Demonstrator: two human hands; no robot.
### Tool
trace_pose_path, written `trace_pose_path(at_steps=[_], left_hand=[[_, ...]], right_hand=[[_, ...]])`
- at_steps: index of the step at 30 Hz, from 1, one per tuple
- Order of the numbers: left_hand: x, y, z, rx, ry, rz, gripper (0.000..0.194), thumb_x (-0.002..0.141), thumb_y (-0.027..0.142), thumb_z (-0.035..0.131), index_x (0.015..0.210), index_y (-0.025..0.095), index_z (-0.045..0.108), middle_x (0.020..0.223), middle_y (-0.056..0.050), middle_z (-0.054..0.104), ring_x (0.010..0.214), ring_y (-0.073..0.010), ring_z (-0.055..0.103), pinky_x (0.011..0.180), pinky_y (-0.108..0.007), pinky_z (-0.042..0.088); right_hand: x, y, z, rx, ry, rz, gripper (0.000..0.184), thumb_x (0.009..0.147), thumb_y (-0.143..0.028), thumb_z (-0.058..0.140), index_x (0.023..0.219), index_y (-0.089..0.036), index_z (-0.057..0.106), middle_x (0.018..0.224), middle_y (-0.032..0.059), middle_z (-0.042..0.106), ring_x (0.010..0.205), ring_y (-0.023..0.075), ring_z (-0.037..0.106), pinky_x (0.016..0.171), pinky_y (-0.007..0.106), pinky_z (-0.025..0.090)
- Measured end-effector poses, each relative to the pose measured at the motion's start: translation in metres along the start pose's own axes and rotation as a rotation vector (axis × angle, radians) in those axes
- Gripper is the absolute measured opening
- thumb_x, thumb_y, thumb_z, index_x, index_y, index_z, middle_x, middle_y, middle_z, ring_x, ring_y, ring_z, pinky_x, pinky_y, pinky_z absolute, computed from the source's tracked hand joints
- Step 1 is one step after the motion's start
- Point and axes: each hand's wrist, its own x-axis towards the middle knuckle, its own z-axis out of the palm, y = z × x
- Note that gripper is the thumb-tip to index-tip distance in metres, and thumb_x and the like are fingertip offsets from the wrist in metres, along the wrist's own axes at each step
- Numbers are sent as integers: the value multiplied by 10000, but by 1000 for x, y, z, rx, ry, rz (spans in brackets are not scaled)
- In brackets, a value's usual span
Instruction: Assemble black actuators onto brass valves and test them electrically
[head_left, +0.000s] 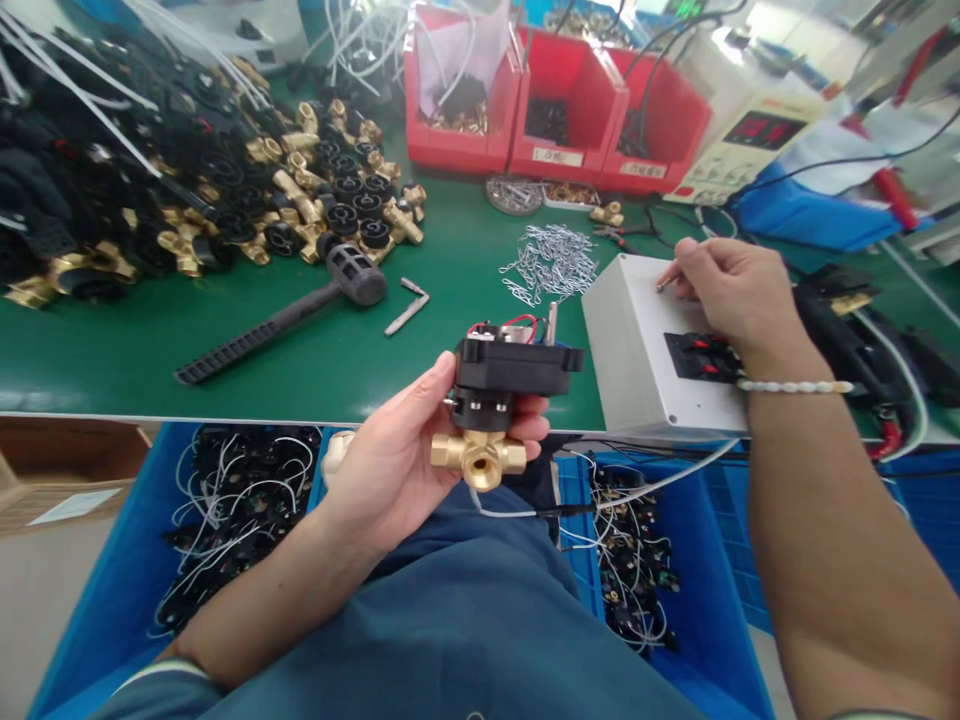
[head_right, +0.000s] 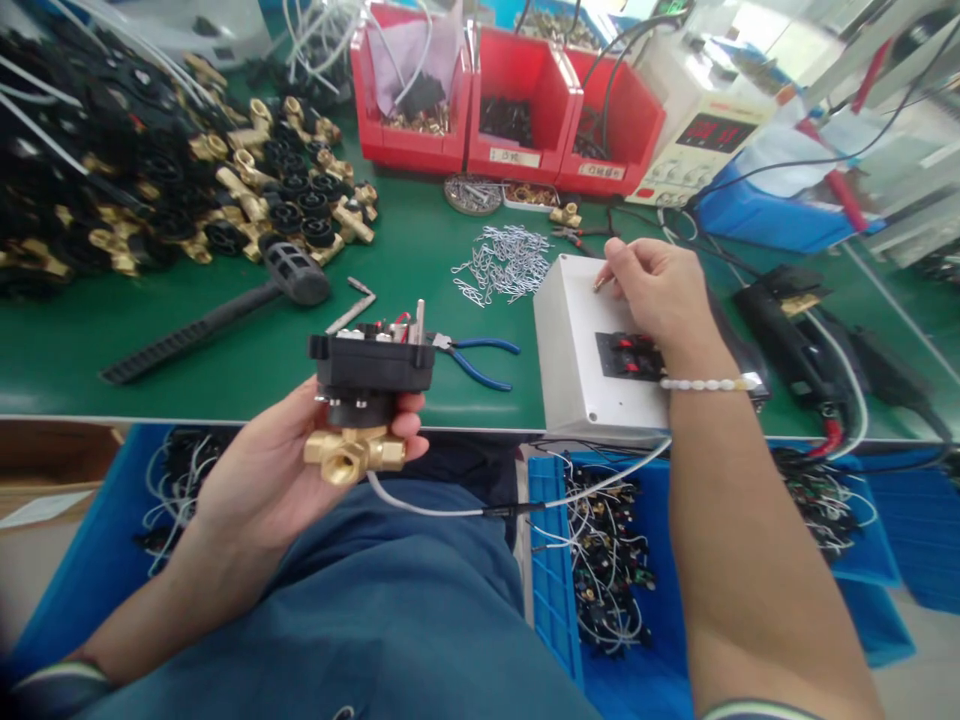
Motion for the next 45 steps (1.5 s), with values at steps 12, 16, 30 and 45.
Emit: trace_pose_path(at_steps=[12, 16, 30, 45], left_hand=[[-3, -9, -4, 165, -53, 215, 350, 947, 488, 660, 1083, 173, 730, 1004, -66, 802, 851, -187, 780, 777, -244, 628], [-6, -15, -9, 324, -95, 387, 476, 881, 396, 777, 1308, 253, 626, 1281, -71, 727, 1084, -215, 733, 925, -271, 592], [-12, -13, -6, 405, -60, 402, 633, 789, 298, 864, 1362, 299, 594, 1304, -55, 704, 1184, -272, 691, 1020, -337, 553], [-3, -8, -5, 37, -51, 133, 386, 943, 503, 661, 1074, 153, 760, 1062, -99, 802, 956, -213, 777, 848, -276, 626]], right_hand=[[2, 6, -1, 23, -6, -18, 535, 993, -523, 577, 605, -169, 682, 531, 4, 553, 517, 98, 492, 576, 256, 357], [0, 0, 0, 48, -18, -17, 438, 998, -424, 601, 654, -164, 679, 578, 1, 599, 527, 91, 513, 589, 237, 385], [-2, -4, -1, 35, -35, -4, 376, 978, -379, 623, 674, -167, 687, 635, 10, 656, 545, 90, 540, 611, 225, 426], [-8, -21, -1, 28, -11, 130, 203, 824, -82, 719, 650, -164, 653, 538, -58, 555, 484, 77, 425, 573, 234, 365]])
